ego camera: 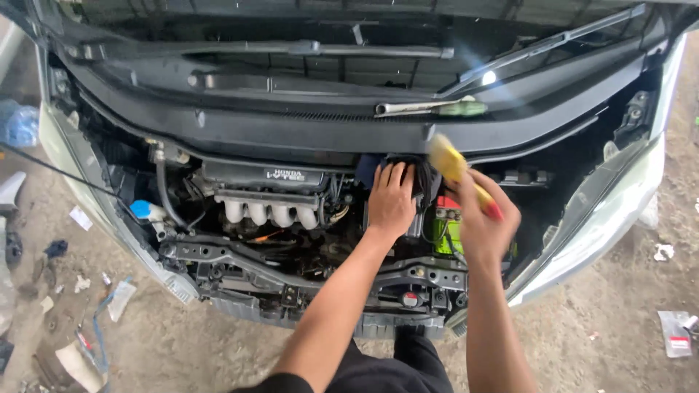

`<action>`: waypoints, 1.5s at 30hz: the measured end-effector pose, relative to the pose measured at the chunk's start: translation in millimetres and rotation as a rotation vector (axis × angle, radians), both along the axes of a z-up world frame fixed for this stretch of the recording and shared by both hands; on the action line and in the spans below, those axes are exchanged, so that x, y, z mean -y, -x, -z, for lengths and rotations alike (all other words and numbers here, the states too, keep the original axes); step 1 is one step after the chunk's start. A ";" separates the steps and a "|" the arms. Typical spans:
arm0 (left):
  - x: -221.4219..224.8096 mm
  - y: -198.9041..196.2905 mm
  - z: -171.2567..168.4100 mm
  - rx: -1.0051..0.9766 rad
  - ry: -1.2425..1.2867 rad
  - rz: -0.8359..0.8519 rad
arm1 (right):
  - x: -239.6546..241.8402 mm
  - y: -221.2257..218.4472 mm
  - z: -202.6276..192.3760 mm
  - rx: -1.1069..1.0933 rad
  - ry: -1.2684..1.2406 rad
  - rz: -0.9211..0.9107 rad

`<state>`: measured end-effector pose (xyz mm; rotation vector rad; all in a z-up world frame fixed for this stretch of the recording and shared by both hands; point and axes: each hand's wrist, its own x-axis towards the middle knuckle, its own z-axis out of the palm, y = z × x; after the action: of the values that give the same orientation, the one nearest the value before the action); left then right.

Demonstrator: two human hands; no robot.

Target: The person cleans the engine bay of a car using a brush and a cloth. They scrub various components, including the engine cover and battery area, while wiping away dust and debris with the cloth.

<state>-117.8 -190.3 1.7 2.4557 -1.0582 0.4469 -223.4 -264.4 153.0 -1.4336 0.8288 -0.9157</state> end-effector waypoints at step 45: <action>-25.9 -56.2 -51.8 -1.077 0.545 -0.274 | 115.8 -34.6 92.2 -0.547 0.948 -0.905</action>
<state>-61.5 -164.4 53.5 1.8680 -0.1123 -0.4468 -188.9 -380.1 60.8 -2.6324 -0.0264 -0.1498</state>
